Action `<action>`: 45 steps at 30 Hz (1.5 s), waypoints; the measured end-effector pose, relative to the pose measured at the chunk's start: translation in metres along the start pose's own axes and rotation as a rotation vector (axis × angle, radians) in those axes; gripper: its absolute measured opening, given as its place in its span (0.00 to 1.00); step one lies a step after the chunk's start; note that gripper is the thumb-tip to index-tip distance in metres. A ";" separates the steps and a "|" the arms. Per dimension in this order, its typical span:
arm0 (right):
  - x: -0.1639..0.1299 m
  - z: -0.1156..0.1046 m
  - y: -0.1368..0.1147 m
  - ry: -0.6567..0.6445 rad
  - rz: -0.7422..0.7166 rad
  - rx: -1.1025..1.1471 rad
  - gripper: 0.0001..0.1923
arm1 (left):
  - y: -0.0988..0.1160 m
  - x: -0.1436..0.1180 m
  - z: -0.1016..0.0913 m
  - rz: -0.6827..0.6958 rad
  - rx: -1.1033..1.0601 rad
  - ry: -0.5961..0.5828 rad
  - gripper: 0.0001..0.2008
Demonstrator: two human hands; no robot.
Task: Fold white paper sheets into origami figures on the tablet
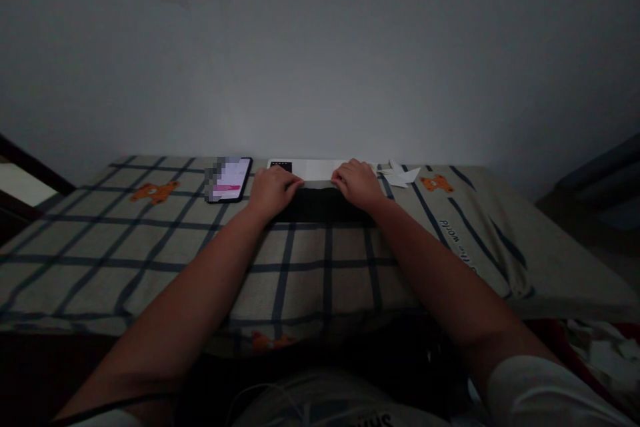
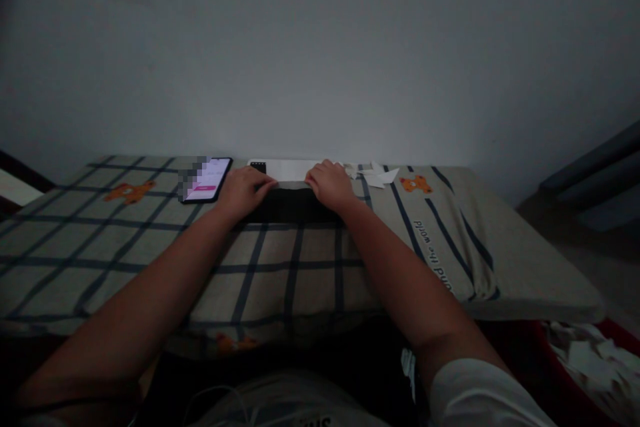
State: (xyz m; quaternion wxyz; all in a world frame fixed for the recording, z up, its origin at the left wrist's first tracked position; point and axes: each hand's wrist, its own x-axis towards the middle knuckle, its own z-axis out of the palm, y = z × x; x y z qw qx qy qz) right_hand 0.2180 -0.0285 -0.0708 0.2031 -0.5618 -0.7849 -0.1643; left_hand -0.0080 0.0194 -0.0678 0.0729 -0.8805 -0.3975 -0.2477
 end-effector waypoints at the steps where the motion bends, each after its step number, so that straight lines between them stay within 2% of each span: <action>1: 0.000 0.001 0.001 0.002 0.002 0.001 0.10 | -0.001 0.000 0.000 -0.002 0.004 0.001 0.15; 21: -0.001 0.002 0.007 -0.025 0.040 0.020 0.09 | -0.010 0.002 0.006 -0.029 0.047 0.008 0.16; 26: -0.001 0.002 0.008 0.010 0.068 -0.005 0.08 | -0.008 0.002 0.004 -0.009 0.031 0.017 0.15; 31: -0.001 0.002 0.004 0.054 0.057 -0.021 0.08 | -0.007 0.001 0.001 -0.046 0.027 0.035 0.14; 34: -0.001 0.004 0.003 0.015 0.042 -0.043 0.08 | -0.008 0.001 0.005 -0.053 0.020 0.034 0.12; 40: -0.002 0.009 0.004 -0.058 0.006 -0.085 0.07 | -0.010 -0.002 0.014 -0.017 0.072 -0.041 0.11; 45: -0.002 0.010 0.006 -0.089 -0.007 -0.092 0.08 | -0.007 -0.005 0.013 -0.025 0.060 -0.051 0.12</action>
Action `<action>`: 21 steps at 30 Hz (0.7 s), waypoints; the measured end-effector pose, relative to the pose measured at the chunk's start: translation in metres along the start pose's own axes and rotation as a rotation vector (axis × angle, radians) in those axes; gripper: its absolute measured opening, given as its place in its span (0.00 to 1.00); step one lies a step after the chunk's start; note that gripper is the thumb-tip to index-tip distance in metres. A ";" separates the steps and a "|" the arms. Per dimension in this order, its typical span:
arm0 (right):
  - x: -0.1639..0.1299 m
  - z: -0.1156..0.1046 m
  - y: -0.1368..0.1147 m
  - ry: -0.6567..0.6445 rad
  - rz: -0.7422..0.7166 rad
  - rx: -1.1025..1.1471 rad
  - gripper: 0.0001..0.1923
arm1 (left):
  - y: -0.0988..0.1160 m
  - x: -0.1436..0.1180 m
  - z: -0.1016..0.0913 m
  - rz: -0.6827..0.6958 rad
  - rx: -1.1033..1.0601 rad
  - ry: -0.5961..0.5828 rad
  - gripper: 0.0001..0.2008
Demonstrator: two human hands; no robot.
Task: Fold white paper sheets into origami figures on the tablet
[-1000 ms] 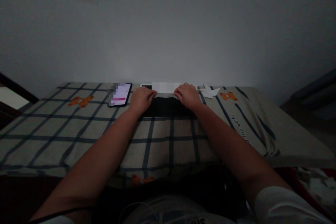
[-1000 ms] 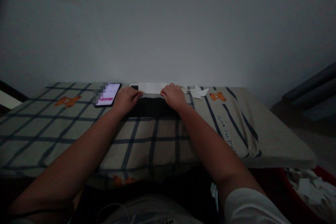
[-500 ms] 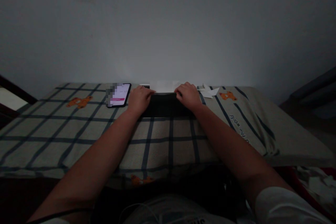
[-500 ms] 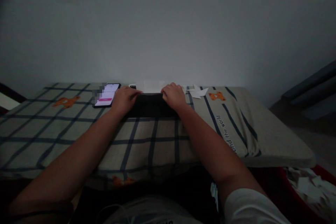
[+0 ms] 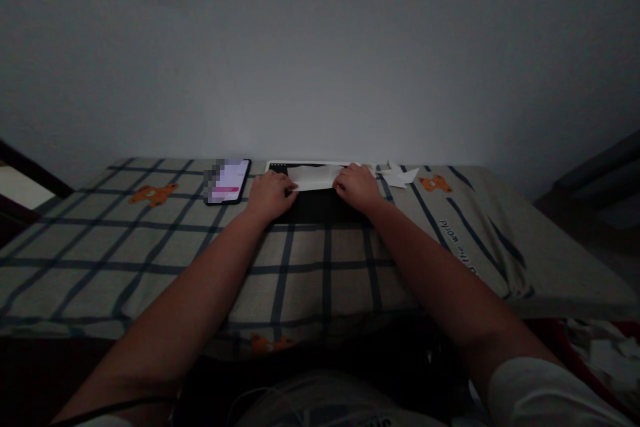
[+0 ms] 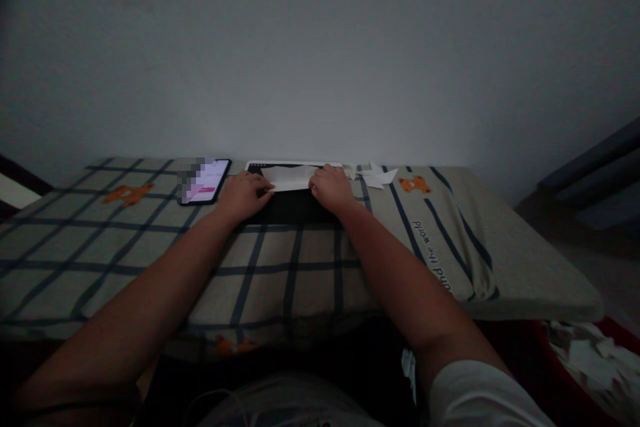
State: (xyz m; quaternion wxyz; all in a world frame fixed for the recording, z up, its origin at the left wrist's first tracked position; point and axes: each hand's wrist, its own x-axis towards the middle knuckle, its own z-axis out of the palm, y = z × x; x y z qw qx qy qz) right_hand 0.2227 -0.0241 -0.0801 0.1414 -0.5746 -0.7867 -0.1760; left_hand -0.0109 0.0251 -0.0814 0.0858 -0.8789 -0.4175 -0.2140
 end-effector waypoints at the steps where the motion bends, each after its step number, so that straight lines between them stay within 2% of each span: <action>1: 0.000 0.000 0.000 -0.008 0.000 0.000 0.08 | 0.001 0.000 -0.001 -0.017 -0.019 0.013 0.13; 5: 0.000 0.001 0.000 -0.017 -0.002 0.003 0.09 | 0.003 0.001 -0.007 -0.178 -0.113 0.187 0.14; 7: 0.000 0.001 0.000 -0.012 -0.009 0.000 0.09 | 0.003 0.002 -0.007 -0.225 -0.182 0.264 0.18; 10: 0.000 0.001 0.001 -0.007 -0.023 0.004 0.08 | 0.004 0.004 -0.005 -0.134 -0.278 0.222 0.24; 15: -0.001 -0.007 0.002 0.028 -0.034 0.083 0.13 | 0.002 0.003 0.000 -0.034 -0.267 0.115 0.11; 18: -0.003 -0.014 -0.001 0.129 0.052 0.112 0.15 | 0.001 0.002 0.001 0.002 -0.264 0.094 0.10; 21: -0.003 -0.016 -0.004 0.154 -0.003 0.139 0.17 | 0.000 0.002 0.002 0.017 -0.254 0.076 0.09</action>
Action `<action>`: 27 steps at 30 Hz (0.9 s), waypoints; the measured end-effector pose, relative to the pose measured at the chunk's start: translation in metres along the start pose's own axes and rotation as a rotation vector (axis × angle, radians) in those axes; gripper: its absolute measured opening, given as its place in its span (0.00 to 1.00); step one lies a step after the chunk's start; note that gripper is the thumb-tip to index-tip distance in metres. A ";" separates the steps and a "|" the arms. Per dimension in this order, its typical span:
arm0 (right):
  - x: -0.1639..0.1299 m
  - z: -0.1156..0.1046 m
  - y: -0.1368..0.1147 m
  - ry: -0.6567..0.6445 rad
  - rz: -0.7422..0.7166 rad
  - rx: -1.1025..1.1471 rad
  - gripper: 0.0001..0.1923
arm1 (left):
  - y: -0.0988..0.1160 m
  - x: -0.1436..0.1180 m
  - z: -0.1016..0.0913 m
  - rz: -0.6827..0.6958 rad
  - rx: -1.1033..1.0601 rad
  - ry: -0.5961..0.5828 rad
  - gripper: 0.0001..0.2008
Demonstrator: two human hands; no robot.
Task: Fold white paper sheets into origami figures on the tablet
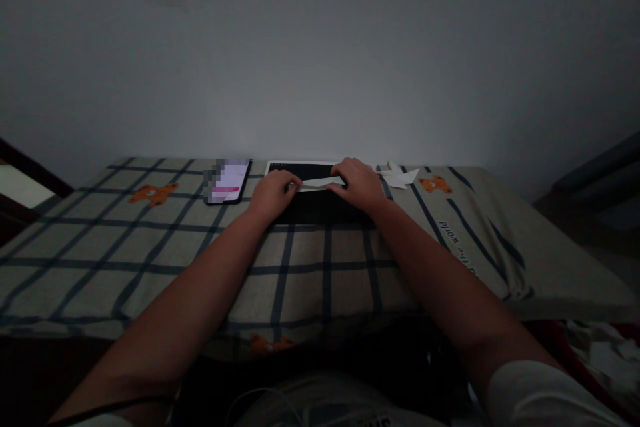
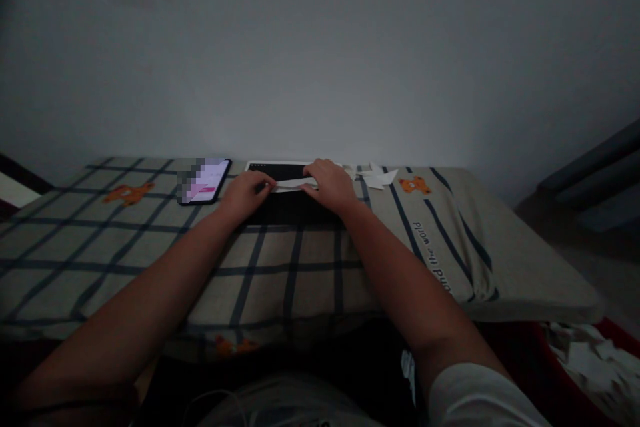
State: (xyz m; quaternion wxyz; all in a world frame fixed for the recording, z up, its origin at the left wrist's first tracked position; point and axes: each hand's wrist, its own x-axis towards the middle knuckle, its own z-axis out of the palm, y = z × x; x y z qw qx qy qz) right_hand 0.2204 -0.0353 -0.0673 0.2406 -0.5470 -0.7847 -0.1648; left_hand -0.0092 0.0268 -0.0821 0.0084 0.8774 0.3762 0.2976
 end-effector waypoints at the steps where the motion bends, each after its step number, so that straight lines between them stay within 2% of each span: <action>1: 0.000 0.001 0.000 -0.025 -0.040 0.014 0.18 | -0.001 0.000 0.001 -0.001 0.006 -0.020 0.09; 6: 0.000 0.016 0.008 -0.206 -0.153 0.085 0.14 | -0.004 0.000 0.004 0.050 0.009 -0.129 0.11; 12: 0.000 0.027 0.014 -0.277 -0.220 0.118 0.15 | -0.007 -0.001 0.008 0.168 -0.011 -0.163 0.14; 20: -0.001 0.019 0.011 -0.280 -0.198 0.203 0.16 | -0.012 0.001 0.007 0.163 -0.050 -0.217 0.16; 27: 0.001 0.023 0.016 -0.274 -0.170 0.334 0.13 | -0.015 0.003 0.006 0.188 -0.078 -0.225 0.17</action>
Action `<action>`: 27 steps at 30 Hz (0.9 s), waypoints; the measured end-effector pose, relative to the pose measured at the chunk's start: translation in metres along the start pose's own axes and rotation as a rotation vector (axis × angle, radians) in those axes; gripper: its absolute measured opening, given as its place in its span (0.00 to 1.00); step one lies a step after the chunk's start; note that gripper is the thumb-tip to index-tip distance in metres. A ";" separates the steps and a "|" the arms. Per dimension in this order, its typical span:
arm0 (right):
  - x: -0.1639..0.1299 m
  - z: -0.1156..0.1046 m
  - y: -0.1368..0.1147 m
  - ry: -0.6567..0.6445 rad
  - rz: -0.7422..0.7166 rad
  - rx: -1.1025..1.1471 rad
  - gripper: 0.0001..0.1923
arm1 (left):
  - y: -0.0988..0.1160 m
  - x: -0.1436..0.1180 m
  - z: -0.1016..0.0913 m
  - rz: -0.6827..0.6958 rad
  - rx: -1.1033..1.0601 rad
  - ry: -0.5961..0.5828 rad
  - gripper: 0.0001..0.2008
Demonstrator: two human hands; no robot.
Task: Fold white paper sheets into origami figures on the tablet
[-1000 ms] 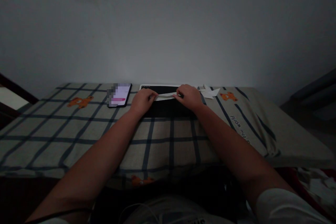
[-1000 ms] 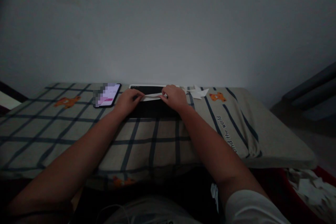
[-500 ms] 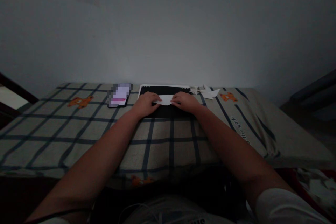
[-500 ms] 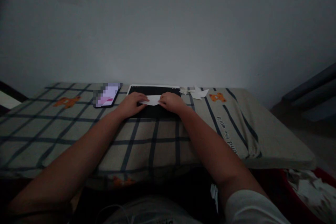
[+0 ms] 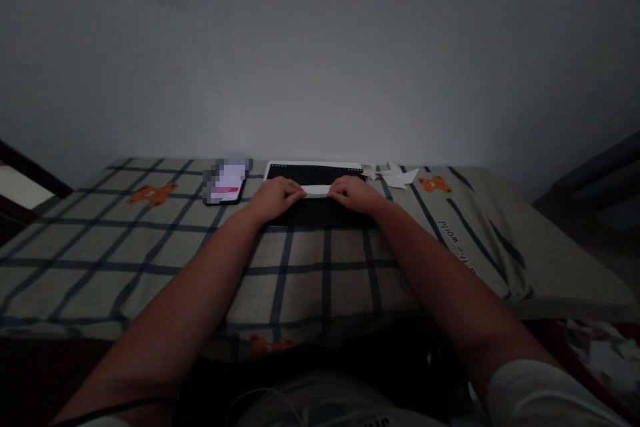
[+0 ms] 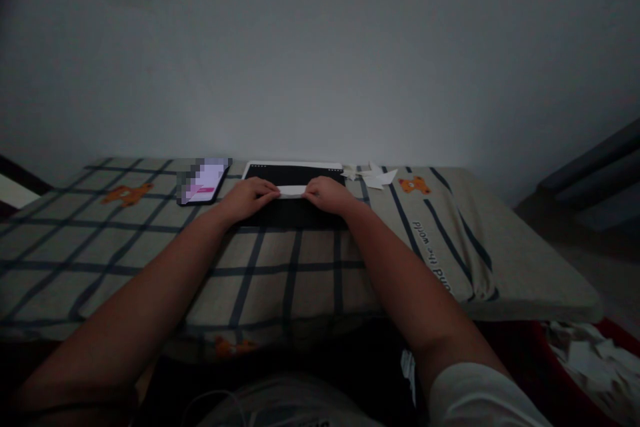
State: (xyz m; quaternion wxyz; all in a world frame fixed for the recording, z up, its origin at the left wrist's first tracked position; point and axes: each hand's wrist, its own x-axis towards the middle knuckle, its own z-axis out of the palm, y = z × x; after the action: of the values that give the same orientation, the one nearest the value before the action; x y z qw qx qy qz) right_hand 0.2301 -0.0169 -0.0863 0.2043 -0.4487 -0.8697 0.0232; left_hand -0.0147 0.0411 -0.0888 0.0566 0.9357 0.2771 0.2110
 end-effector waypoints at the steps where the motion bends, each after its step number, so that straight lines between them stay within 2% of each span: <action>1: 0.000 0.000 0.002 -0.002 -0.004 0.025 0.13 | -0.002 0.000 0.000 0.005 -0.002 -0.006 0.17; 6: -0.001 0.001 0.008 -0.015 0.063 0.134 0.12 | -0.006 0.000 0.001 -0.031 -0.040 -0.024 0.16; 12: 0.000 0.007 0.007 0.078 0.231 0.117 0.11 | -0.002 0.000 0.003 -0.200 0.000 0.057 0.18; 16: 0.001 0.011 0.006 0.118 0.238 0.136 0.12 | -0.002 0.000 0.006 -0.189 0.034 0.075 0.17; 20: 0.003 0.016 0.009 0.122 0.208 0.031 0.15 | -0.002 0.000 0.007 -0.174 0.074 0.078 0.16; 23: 0.004 0.019 0.012 0.139 0.180 0.018 0.13 | -0.003 0.000 0.008 -0.176 0.055 0.068 0.16; 27: 0.002 0.019 0.012 0.124 0.214 0.052 0.11 | -0.005 0.000 0.007 -0.170 0.039 0.083 0.15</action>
State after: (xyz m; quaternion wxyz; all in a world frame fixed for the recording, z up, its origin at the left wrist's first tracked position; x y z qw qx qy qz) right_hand 0.2317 -0.0055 -0.1056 0.2657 -0.5339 -0.8018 0.0397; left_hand -0.0136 0.0452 -0.0961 0.0443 0.9003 0.3615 0.2384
